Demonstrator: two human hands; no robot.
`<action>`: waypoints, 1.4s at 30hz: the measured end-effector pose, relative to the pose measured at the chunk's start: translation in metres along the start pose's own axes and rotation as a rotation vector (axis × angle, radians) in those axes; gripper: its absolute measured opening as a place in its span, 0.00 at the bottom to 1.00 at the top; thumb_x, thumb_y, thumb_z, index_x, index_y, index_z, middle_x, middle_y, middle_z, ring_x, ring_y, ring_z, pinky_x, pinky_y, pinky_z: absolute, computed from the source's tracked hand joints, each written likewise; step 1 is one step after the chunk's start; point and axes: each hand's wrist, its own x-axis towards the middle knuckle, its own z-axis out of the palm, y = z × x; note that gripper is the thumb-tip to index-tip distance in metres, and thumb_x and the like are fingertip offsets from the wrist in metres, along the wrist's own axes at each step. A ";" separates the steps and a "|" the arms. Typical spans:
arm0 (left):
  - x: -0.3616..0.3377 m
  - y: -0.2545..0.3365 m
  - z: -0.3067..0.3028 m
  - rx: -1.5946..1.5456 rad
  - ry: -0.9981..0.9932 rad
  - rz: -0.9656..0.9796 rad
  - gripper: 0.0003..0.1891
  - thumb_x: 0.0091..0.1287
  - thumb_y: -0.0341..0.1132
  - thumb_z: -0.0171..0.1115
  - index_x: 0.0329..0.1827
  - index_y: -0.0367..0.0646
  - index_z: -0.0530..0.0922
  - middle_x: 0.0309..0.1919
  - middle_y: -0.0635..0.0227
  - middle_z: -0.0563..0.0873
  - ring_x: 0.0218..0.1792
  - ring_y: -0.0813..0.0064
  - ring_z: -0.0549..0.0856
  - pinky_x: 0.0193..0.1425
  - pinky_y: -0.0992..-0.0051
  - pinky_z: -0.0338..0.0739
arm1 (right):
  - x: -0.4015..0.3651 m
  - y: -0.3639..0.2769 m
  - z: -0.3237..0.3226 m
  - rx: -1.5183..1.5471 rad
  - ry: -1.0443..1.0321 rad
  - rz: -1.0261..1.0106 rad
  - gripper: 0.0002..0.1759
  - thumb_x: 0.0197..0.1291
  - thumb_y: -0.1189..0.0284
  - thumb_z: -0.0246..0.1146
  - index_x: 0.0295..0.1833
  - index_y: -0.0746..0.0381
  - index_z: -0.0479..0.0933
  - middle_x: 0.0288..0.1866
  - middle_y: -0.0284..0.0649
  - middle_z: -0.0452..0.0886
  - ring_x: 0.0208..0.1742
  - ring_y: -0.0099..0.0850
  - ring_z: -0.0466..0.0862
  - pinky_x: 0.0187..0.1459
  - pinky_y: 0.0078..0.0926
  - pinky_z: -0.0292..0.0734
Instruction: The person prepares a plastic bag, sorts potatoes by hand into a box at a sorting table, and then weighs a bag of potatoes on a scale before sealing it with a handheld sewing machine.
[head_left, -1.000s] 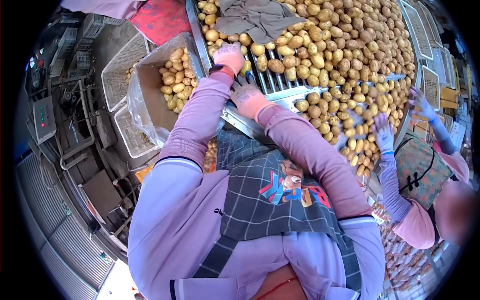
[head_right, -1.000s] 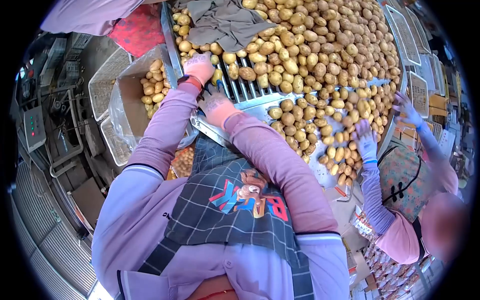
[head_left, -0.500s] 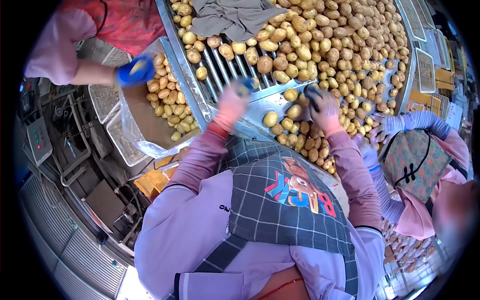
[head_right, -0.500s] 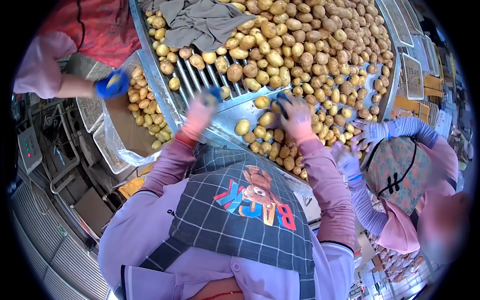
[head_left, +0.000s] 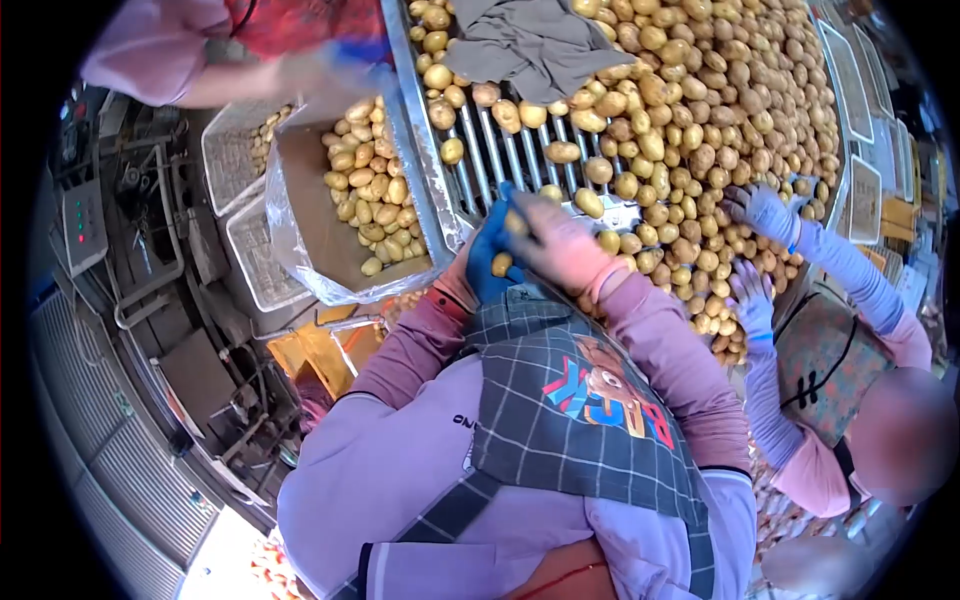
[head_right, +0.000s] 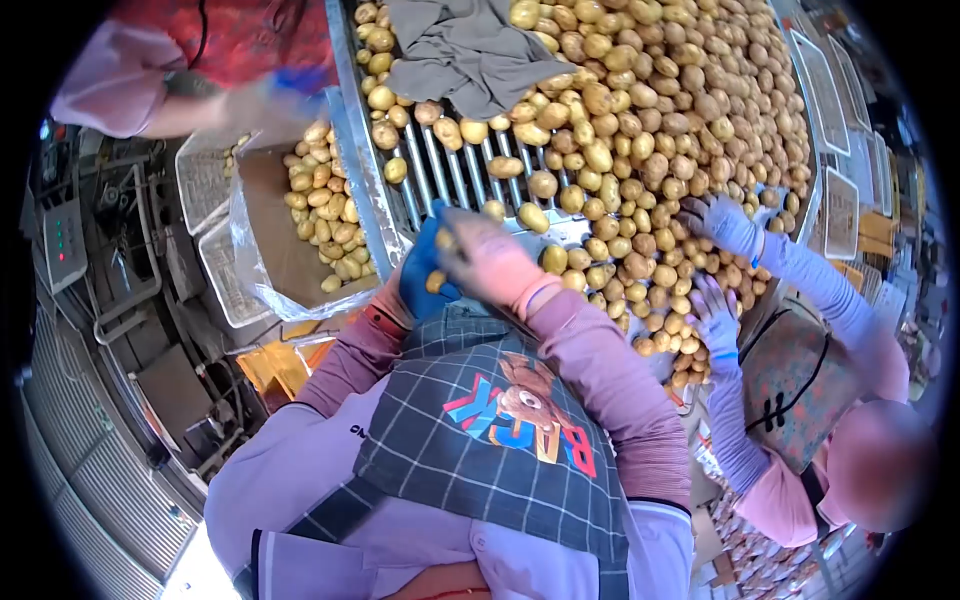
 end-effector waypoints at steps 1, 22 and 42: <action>-0.005 0.005 0.016 -0.354 -0.031 0.056 0.20 0.74 0.39 0.52 0.64 0.38 0.69 0.62 0.60 0.72 0.60 0.63 0.76 0.62 0.69 0.74 | 0.009 -0.011 0.003 0.025 -0.018 -0.057 0.33 0.64 0.59 0.61 0.68 0.67 0.64 0.63 0.57 0.73 0.64 0.48 0.74 0.65 0.37 0.68; -0.327 -0.115 -0.221 -0.861 1.254 0.429 0.15 0.72 0.45 0.56 0.52 0.45 0.78 0.33 0.68 0.81 0.34 0.70 0.81 0.36 0.72 0.78 | 0.187 0.044 0.079 -0.652 -0.138 -0.066 0.12 0.50 0.69 0.64 0.42 0.56 0.75 0.37 0.45 0.81 0.39 0.45 0.84 0.40 0.43 0.80; -0.158 -0.035 -0.031 1.308 0.338 0.086 0.17 0.62 0.40 0.65 0.50 0.40 0.81 0.44 0.53 0.85 0.48 0.56 0.84 0.55 0.65 0.77 | -0.017 0.053 0.077 -0.369 -0.094 -0.204 0.30 0.62 0.63 0.57 0.70 0.55 0.65 0.72 0.47 0.65 0.73 0.51 0.62 0.73 0.52 0.50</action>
